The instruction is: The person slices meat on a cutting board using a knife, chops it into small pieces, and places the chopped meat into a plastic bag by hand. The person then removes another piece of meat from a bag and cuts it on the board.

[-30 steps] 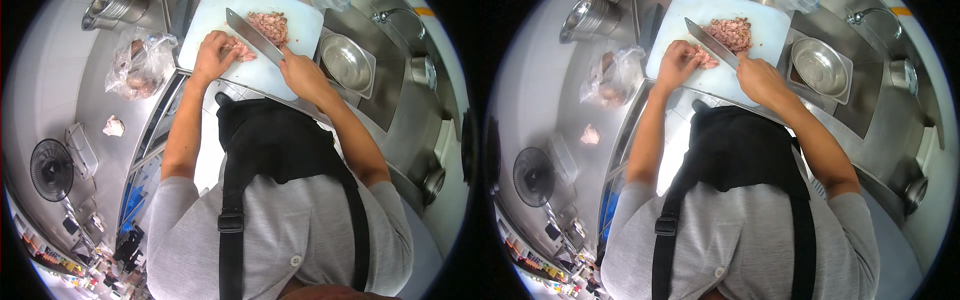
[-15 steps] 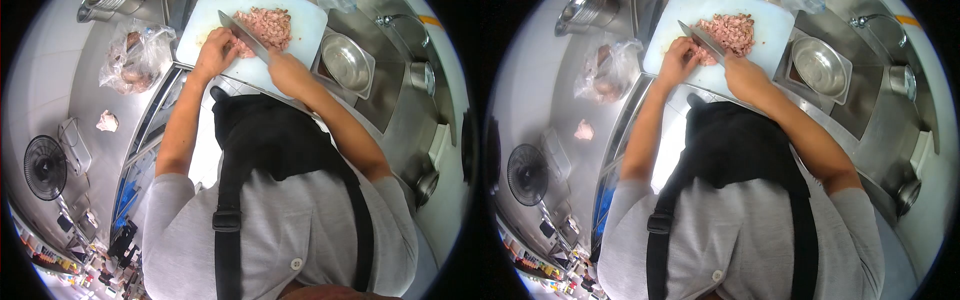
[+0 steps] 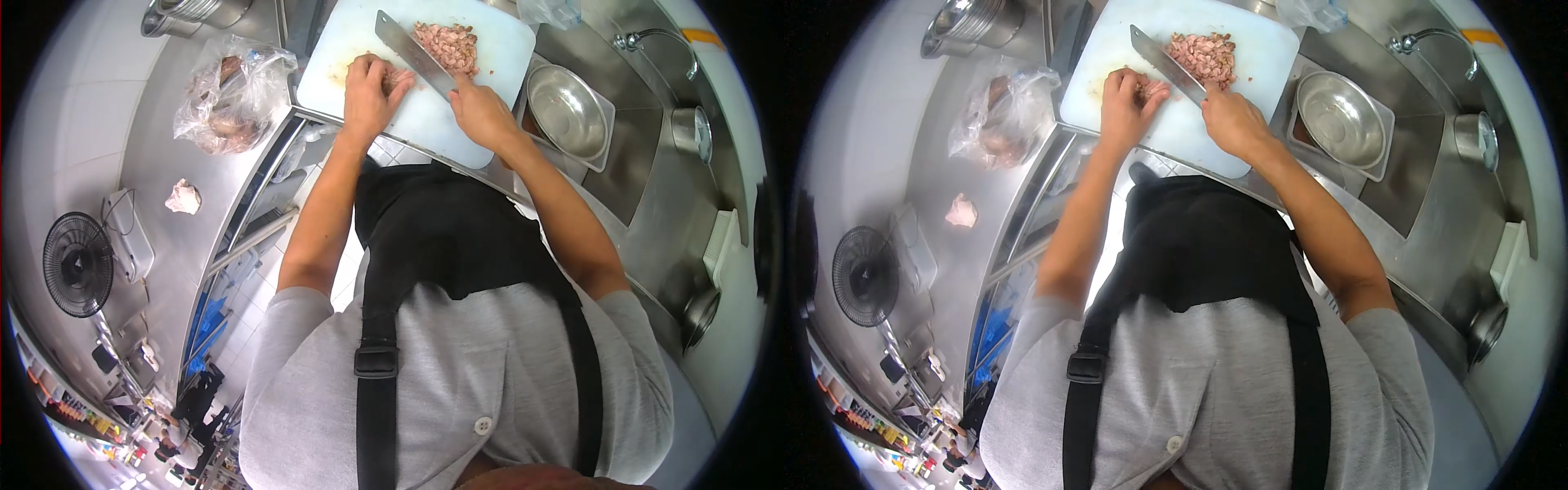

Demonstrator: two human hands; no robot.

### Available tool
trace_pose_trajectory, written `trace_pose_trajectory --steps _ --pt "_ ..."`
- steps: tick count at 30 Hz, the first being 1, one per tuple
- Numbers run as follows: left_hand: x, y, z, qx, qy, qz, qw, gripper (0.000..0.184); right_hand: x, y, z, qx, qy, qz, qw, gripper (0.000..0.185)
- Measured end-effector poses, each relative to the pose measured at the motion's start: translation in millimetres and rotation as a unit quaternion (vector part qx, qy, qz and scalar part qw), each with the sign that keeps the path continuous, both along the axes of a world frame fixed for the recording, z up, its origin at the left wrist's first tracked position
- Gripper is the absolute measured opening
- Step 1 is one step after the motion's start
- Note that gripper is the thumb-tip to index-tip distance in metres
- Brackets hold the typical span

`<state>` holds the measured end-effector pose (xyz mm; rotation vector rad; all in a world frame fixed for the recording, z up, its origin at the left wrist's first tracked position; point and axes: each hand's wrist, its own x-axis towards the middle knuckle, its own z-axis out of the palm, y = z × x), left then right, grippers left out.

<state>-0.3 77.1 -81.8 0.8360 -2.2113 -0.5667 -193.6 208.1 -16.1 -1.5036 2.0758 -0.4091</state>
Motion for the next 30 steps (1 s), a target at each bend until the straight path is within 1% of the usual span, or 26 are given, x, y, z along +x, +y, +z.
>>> trace_pose_trajectory --steps 3,6,9,12,15,18,20,21,23,27,30 --pt "4 6 2 -0.046 0.013 -0.024 0.999 0.032 3 2 6 0.003 0.008 -0.003 1.0 0.032" --pt "8 12 1 -0.052 0.01 -0.03 0.998 0.029 6 4 14 0.017 0.001 -0.004 1.0 0.032" --pt "12 10 -5 -0.064 -0.023 -0.056 0.996 0.034 4 5 5 -0.01 -0.005 -0.004 1.0 0.035" --pt "14 11 -5 -0.048 0.016 -0.059 0.997 0.041 7 6 8 -0.035 0.001 0.003 0.999 0.034" --pt "14 23 22 -0.034 0.013 -0.039 0.999 0.045 21 7 42 -0.05 0.002 0.0 0.999 0.027" --pt "9 29 20 -0.029 -0.02 0.015 0.999 0.051 28 -3 38 0.0 0.002 0.002 1.0 0.027" --pt "8 25 6 -0.006 -0.032 0.029 0.999 0.05 20 -7 2 -0.017 0.007 0.031 0.999 0.027" --pt "6 20 5 0.003 -0.037 0.037 0.999 0.05 18 -12 0 -0.028 0.011 0.047 0.998 0.027" --pt "9 19 2 0.01 -0.01 0.023 1.0 0.05 16 -9 -4 -0.064 0.016 0.049 0.997 0.027" --pt "16 20 17 -0.018 0.039 -0.007 0.999 0.048 24 -7 29 -0.107 0.01 0.013 0.994 0.028" --pt "24 17 11 0.008 0.016 0.012 1.0 0.046 36 -6 49 -0.092 -0.012 0.002 0.996 0.028"
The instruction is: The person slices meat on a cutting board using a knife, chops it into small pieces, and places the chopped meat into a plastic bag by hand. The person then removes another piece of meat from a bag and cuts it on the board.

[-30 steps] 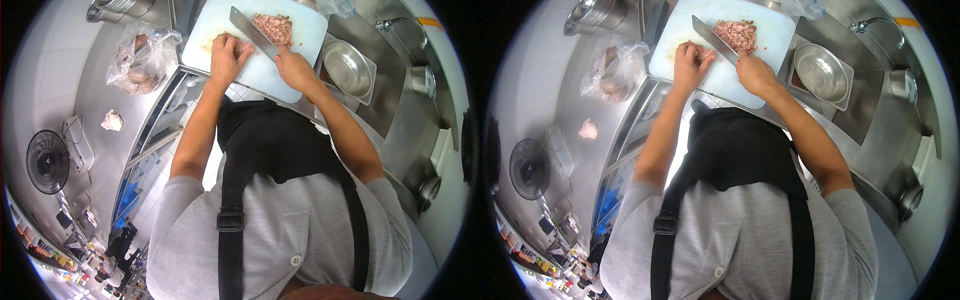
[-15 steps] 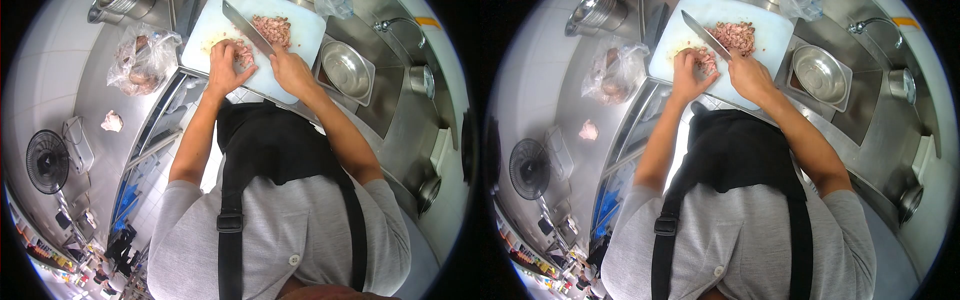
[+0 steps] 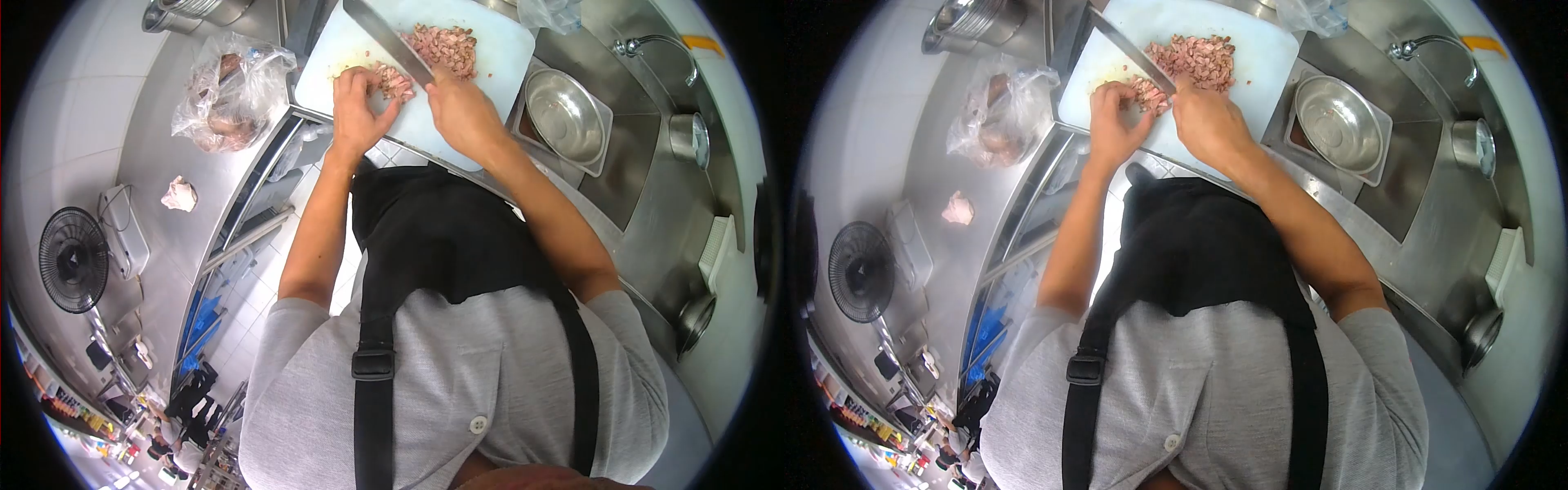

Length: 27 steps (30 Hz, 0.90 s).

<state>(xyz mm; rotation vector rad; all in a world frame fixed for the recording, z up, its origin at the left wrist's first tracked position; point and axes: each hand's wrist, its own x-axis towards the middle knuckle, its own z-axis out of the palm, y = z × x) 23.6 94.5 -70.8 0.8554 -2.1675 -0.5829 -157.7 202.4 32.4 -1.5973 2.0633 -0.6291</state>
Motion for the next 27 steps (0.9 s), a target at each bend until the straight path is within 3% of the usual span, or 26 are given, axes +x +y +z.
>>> trace_pose_trajectory --steps 3,12,15,18,22,23,27 --pt "1 -1 -10 0.018 -0.009 -0.018 1.0 0.042 4 -13 -52 0.1 0.011 0.036 0.994 0.027" --pt "5 -2 -1 0.065 0.005 -0.011 0.998 0.03 -5 -15 -49 0.063 -0.004 0.022 0.998 0.025" --pt "-5 -6 -6 -0.043 -0.004 0.08 0.996 0.027 -4 -21 -56 0.078 0.019 0.033 0.996 0.026" --pt "-7 -23 -19 -0.051 -0.031 0.028 0.998 0.028 -13 -22 -75 0.019 0.025 0.04 0.999 0.026" --pt "-2 -23 -1 0.048 0.001 -0.084 0.995 0.024 -13 4 -46 0.092 0.021 0.016 0.995 0.026" --pt "-1 -21 -2 0.019 0.007 -0.049 0.999 0.023 -15 5 -47 0.089 0.021 0.015 0.996 0.026" --pt "8 -11 6 0.115 0.015 0.042 0.992 0.022 -12 2 -34 0.069 0.023 0.019 0.997 0.026"
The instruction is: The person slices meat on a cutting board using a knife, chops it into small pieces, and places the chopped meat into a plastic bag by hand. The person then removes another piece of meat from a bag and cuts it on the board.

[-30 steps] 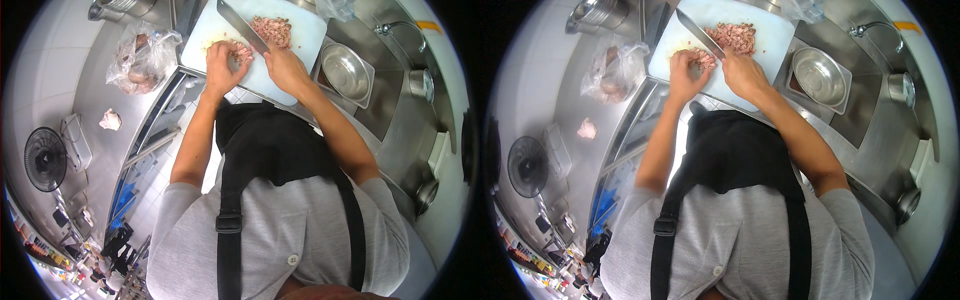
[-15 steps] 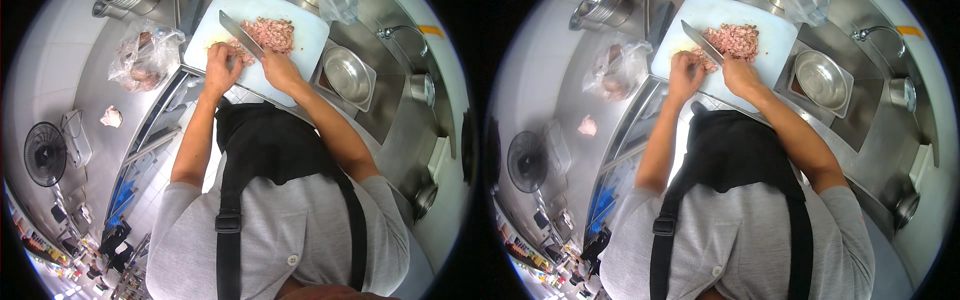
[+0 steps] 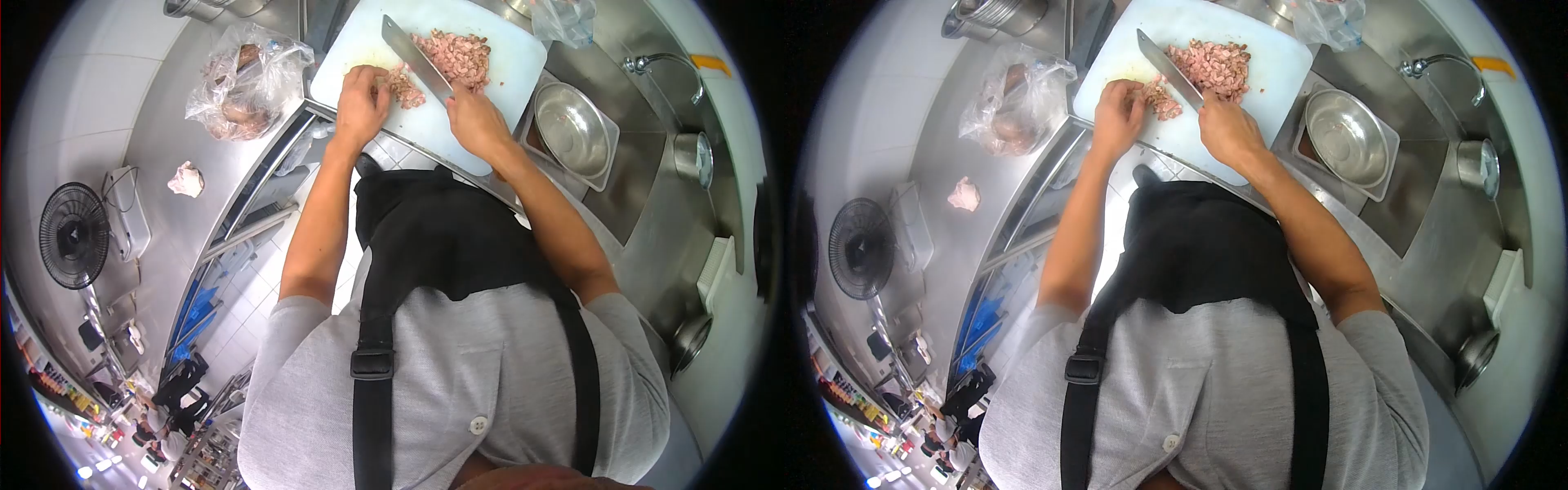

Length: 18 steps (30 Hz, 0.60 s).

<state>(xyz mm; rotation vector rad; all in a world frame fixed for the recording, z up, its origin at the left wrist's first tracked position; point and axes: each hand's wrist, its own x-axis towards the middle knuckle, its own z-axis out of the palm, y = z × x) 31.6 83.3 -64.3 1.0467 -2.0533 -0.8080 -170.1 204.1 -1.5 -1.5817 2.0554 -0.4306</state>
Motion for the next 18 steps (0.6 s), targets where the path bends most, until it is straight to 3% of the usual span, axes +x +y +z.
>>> trace_pose_trajectory --steps 3,9,12,18 --pt "4 -2 -3 -0.03 -0.022 -0.039 0.999 0.018 5 -1 20 -0.002 0.0 0.01 1.0 0.025" --pt "-1 -3 8 -0.015 -0.042 0.006 0.999 0.01 14 0 36 -0.029 -0.011 0.009 0.999 0.024" --pt "2 -10 -9 -0.067 -0.053 -0.02 0.996 0.008 19 -10 -10 0.036 0.005 0.02 0.999 0.025" --pt "5 -7 -2 0.011 -0.025 -0.002 1.0 0.011 4 -16 -14 -0.023 -0.017 0.042 0.999 0.029"
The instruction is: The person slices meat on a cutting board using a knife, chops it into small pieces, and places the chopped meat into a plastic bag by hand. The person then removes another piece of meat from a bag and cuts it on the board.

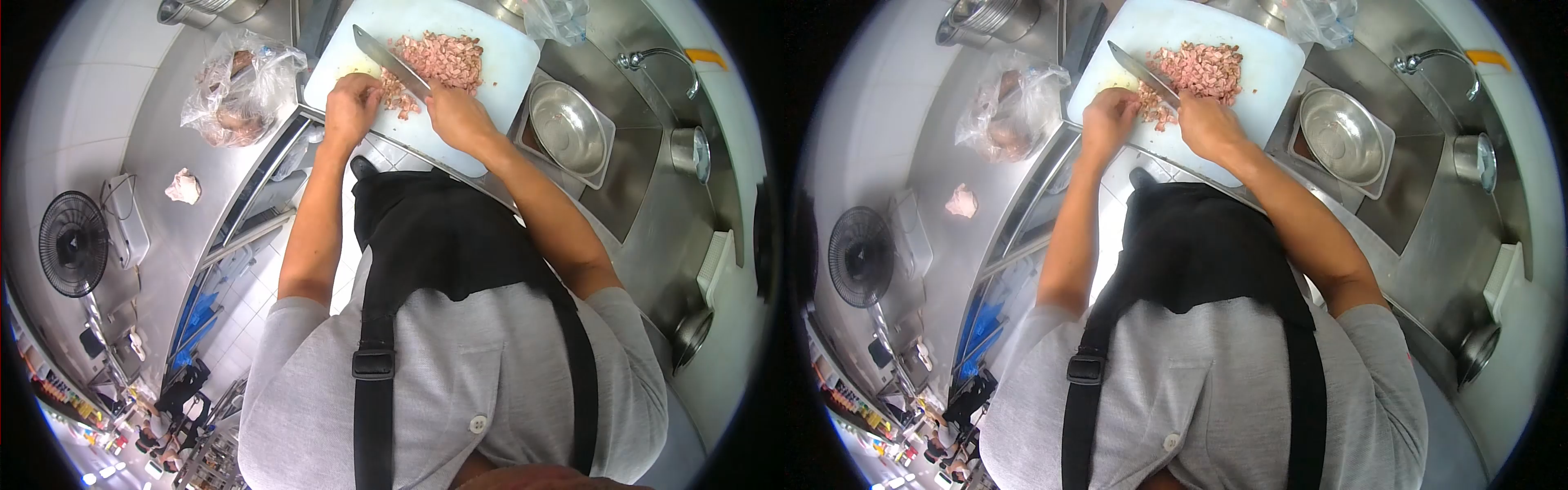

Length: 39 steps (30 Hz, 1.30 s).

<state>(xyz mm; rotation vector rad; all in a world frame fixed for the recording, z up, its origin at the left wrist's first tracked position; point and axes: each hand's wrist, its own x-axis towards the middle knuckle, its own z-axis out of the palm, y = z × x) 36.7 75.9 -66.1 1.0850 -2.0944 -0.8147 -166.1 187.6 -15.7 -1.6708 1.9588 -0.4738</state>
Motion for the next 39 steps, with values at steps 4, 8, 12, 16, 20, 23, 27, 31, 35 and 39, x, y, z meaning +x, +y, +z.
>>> trace_pose_trajectory --steps 4,8,12,16,20,23,27,31,35,39 --pt "12 3 7 -0.063 -0.051 -0.006 0.997 0.016 7 6 31 0.029 0.01 -0.008 0.999 0.028" --pt "13 4 -3 -0.02 -0.036 -0.009 0.999 0.024 9 1 2 0.059 0.021 -0.001 0.998 0.027" --pt "3 22 15 -0.004 -0.033 0.003 0.999 0.045 0 0 4 0.037 -0.002 -0.003 0.999 0.027" --pt "-24 50 10 -0.086 -0.037 0.031 0.995 0.061 -14 -1 3 0.018 0.018 -0.019 0.999 0.03" --pt "-28 35 -3 -0.118 -0.046 0.039 0.991 0.057 -14 -1 8 -0.002 0.033 -0.014 0.999 0.029" --pt "-19 39 11 -0.108 -0.032 0.049 0.992 0.052 -4 3 38 -0.001 0.025 -0.027 0.999 0.027" --pt "-7 36 -1 -0.085 -0.06 0.044 0.994 0.046 3 2 17 -0.003 0.041 -0.024 0.999 0.029" --pt "-7 28 1 -0.088 -0.058 0.042 0.993 0.04 0 1 14 0.016 0.038 -0.004 0.999 0.027" --pt "-3 27 -4 -0.042 -0.01 0.04 0.998 0.033 9 10 40 -0.014 0.016 -0.02 1.0 0.025" --pt "-2 23 -5 -0.041 -0.062 0.024 0.997 0.026 12 5 5 0.034 0.023 -0.01 0.999 0.028"
